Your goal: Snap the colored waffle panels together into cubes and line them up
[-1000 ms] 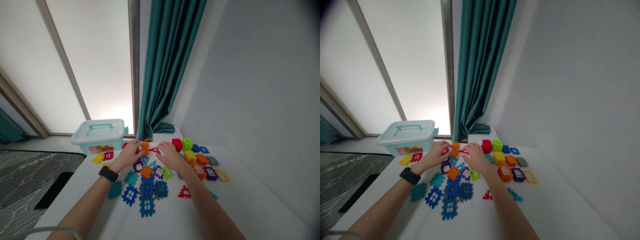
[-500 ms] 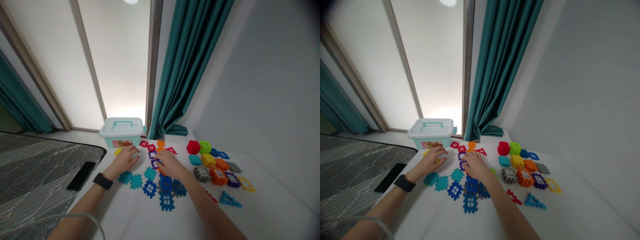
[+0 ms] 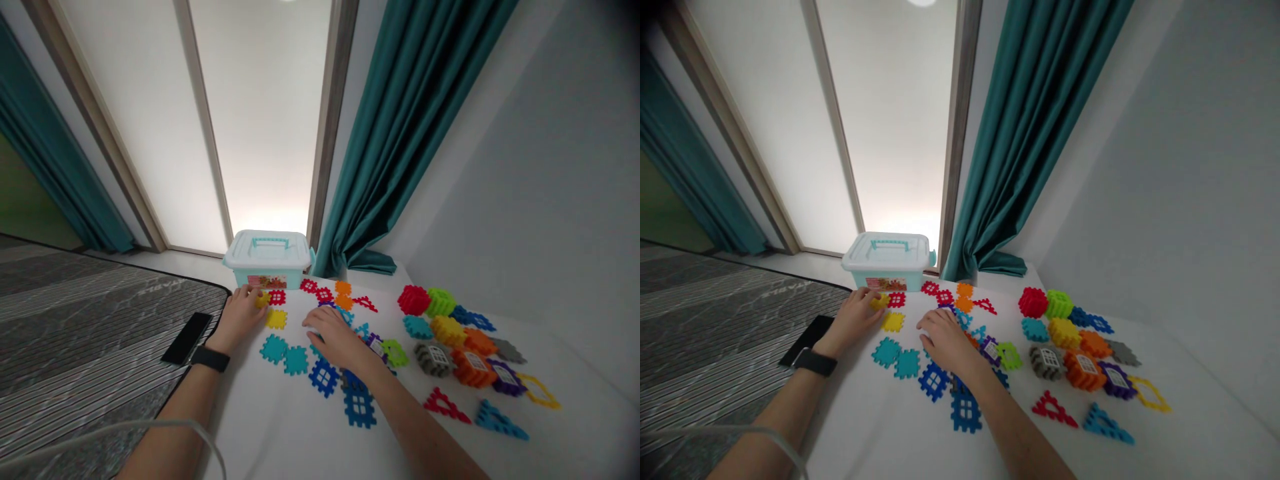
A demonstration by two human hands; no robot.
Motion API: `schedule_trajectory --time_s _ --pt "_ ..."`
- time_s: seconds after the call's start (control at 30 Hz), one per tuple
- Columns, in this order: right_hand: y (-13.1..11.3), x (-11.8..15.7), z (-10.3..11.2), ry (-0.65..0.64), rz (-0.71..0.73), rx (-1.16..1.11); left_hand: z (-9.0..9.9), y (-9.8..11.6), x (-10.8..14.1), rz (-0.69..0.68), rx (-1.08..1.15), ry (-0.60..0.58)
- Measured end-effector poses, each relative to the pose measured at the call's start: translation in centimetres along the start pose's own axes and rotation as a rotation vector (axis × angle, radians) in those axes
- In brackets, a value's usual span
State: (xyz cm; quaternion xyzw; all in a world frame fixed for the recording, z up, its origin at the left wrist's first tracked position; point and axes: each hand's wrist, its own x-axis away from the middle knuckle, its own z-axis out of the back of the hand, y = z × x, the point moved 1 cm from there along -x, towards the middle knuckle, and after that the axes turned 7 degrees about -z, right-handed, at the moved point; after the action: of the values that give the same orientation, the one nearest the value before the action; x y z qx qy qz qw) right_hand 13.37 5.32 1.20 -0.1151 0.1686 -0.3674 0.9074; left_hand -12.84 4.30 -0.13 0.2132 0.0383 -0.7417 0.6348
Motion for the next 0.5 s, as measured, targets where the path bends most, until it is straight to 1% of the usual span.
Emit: schedule_trajectory --time_s 0.07,0.13,0.33,0.5 --pt "0.1 -0.1 -0.1 -0.004 -0.004 -0.006 -0.4 -0.1 0.1 0.055 -0.028 -0.033" --pt "0.2 0.0 -0.2 -0.008 -0.004 -0.011 -0.7 -0.2 0.2 0.083 -0.037 -0.051" --pt "-0.2 0.6 0.0 0.016 -0.008 -0.018 -1.3 -0.6 -0.1 0.108 0.009 -0.047" --pt "-0.6 2.1 0.6 0.051 -0.027 -0.020 -1.3 -0.8 -0.3 0.112 0.128 -0.024"
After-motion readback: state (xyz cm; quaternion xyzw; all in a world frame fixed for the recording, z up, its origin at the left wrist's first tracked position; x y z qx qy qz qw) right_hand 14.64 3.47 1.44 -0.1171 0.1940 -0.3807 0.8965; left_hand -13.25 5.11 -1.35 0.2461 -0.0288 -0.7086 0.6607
